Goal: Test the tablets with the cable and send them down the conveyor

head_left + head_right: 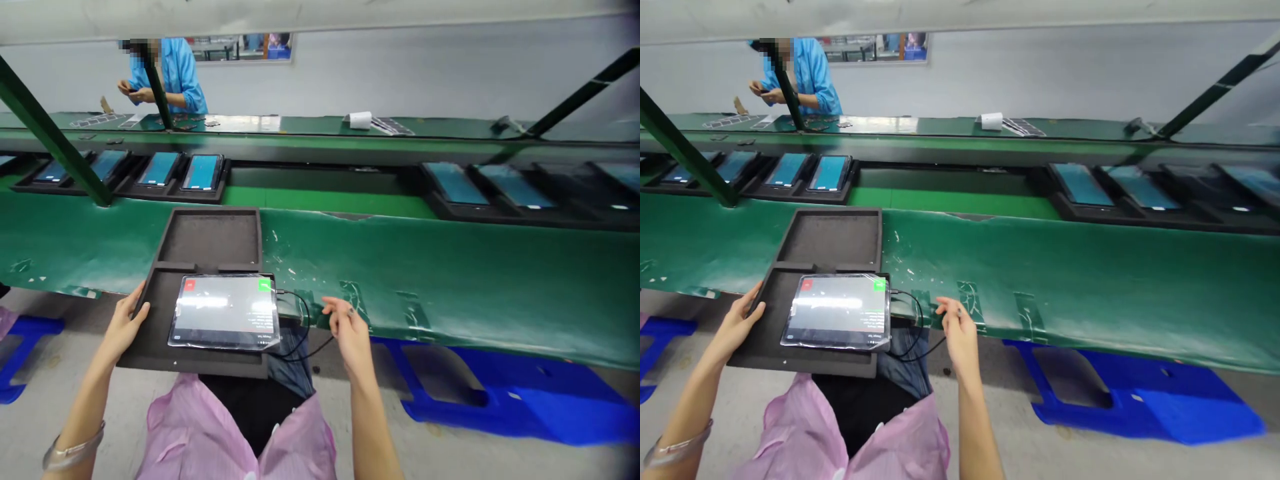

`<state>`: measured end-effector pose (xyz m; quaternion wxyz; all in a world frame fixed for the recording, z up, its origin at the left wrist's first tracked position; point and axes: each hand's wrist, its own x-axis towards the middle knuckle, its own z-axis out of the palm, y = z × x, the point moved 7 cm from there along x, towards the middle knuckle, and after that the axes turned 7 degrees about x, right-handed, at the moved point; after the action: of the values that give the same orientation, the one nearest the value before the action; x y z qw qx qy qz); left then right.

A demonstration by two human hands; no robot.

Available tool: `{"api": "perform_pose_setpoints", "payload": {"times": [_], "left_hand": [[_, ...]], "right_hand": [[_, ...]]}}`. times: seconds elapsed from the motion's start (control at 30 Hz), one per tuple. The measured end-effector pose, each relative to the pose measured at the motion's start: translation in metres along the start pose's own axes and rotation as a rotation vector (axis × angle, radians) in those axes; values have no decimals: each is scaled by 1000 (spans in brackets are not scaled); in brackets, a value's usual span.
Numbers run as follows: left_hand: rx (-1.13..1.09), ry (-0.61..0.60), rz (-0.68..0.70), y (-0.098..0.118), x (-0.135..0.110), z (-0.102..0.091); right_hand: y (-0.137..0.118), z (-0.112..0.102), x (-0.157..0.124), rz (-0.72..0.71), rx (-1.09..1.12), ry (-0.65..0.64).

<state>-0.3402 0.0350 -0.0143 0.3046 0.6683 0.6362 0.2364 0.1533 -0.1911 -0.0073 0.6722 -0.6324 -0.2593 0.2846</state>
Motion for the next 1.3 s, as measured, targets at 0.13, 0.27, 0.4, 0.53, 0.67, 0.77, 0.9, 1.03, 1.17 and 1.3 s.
{"api": "perform_pose_setpoints", "payload": {"times": [0.13,0.27,0.4,0.53,0.67,0.77,0.9,1.03,1.17,1.3], "left_hand": [[30,-50,-3,7,4,8],[111,-77,2,6,3,-2],[280,-9,80,15,15,-29],[299,189,142,38,43,-47],[397,238,214,47,72,-27],[464,286,225,41,74,-15],[491,345,220,36,63,-13],[498,359,221,38,58,-14],[506,367,205,40,58,-14],[511,360,192,40,59,-15]], "right_hand": [[-4,2,28,-6,143,-22],[0,13,53,-17,220,-19],[7,17,61,-17,244,12],[6,13,58,-21,258,65],[5,7,54,-38,261,128],[7,5,52,-50,248,169],[6,5,50,-72,208,206],[3,11,48,-81,138,181],[-10,18,39,-140,57,142],[-45,54,17,-386,-165,-297]]}}
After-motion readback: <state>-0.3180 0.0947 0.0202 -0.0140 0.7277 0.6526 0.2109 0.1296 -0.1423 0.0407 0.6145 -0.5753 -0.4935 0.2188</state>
